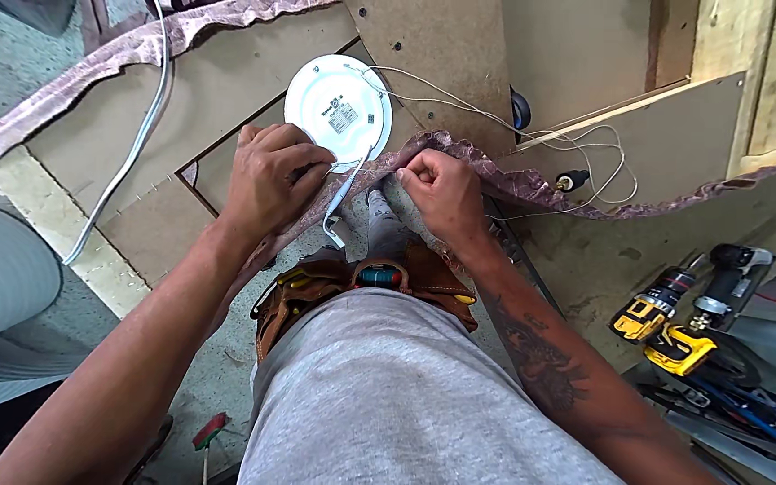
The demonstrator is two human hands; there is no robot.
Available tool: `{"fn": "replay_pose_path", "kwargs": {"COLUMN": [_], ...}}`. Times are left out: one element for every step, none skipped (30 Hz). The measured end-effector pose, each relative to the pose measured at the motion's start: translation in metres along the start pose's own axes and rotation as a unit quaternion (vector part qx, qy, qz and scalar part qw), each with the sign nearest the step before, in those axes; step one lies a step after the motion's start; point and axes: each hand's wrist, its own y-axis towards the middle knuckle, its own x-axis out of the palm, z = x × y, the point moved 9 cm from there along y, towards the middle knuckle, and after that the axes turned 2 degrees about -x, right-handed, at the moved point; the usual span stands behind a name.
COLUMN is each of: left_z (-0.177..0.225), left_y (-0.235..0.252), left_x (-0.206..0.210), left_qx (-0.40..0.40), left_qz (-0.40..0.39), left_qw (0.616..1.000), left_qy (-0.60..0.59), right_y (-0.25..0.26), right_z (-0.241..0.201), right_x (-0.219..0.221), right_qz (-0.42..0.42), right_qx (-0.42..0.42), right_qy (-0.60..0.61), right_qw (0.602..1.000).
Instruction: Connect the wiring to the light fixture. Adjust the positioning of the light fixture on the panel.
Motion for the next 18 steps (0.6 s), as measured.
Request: {"fn": "replay_pose_path", "kwargs": {"left_z": [0.0, 0.0, 0.001, 0.001, 0.001, 0.001, 0.002, 0.004, 0.005, 0.006, 0.005, 0.003, 0.002, 0.0, -0.002, -0.003, -0.003, -0.002], "left_y": [0.0, -0.001, -0.003, -0.005, -0.008, -0.012, -0.016, -0.018, -0.019, -0.019, -0.018, -0.016, -0.014, -0.013, -0.014, -0.014, -0.014, -0.014], "left_x": [0.0, -0.001, -0.004, -0.008, -0.011, -0.013, -0.012, -0.009, -0.007, -0.008, -0.009, -0.01, -0.009, -0.008, -0.006, -0.005, -0.004, -0.003], "left_qx": [0.0, -0.003, -0.012, -0.029, -0.049, -0.072, -0.093, -0.103, -0.105, -0.103, -0.1, -0.096, -0.089, -0.084, -0.077, -0.071, -0.065, -0.058], "left_qz": [-0.001, 0.0, 0.003, 0.011, 0.021, 0.022, 0.014, 0.011, 0.015, 0.022, 0.024, 0.019, 0.007, -0.007, -0.022, -0.037, -0.053, -0.068], "left_qw": [1.0, 1.0, 1.0, 1.0, 0.998, 0.997, 0.994, 0.992, 0.991, 0.991, 0.991, 0.992, 0.992, 0.993, 0.993, 0.993, 0.993, 0.993], "left_qy": [-0.002, -0.002, 0.0, 0.006, 0.018, 0.036, 0.055, 0.07, 0.08, 0.085, 0.087, 0.086, 0.084, 0.084, 0.085, 0.086, 0.085, 0.082], "right_y": [-0.001, -0.001, -0.001, -0.001, 0.0, 0.001, 0.001, 0.001, 0.0, 0.0, 0.001, 0.001, 0.001, 0.002, 0.002, 0.002, 0.001, 0.001], "right_z": [0.003, 0.003, 0.003, 0.001, 0.0, -0.001, -0.001, -0.001, 0.0, 0.0, 0.001, 0.002, 0.003, 0.004, 0.004, 0.003, 0.002, 0.003], "right_x": [-0.001, -0.002, -0.002, -0.002, -0.002, 0.0, 0.001, 0.002, 0.003, 0.003, 0.003, 0.002, 0.0, 0.0, -0.001, -0.001, -0.001, -0.003], "right_qz": [0.001, 0.004, 0.008, 0.011, 0.011, 0.01, 0.009, 0.008, 0.007, 0.007, 0.006, 0.007, 0.008, 0.009, 0.009, 0.013, 0.021, 0.029], "right_qx": [0.002, 0.0, -0.003, -0.005, -0.006, -0.005, -0.006, -0.008, -0.01, -0.012, -0.012, -0.011, -0.011, -0.013, -0.016, -0.022, -0.03, -0.036], "right_qy": [0.003, 0.004, 0.006, 0.01, 0.017, 0.026, 0.034, 0.04, 0.043, 0.045, 0.043, 0.04, 0.04, 0.044, 0.047, 0.051, 0.057, 0.058], "right_qw": [1.0, 1.0, 1.0, 1.0, 1.0, 1.0, 0.999, 0.999, 0.999, 0.999, 0.999, 0.999, 0.999, 0.999, 0.999, 0.998, 0.998, 0.997]}}
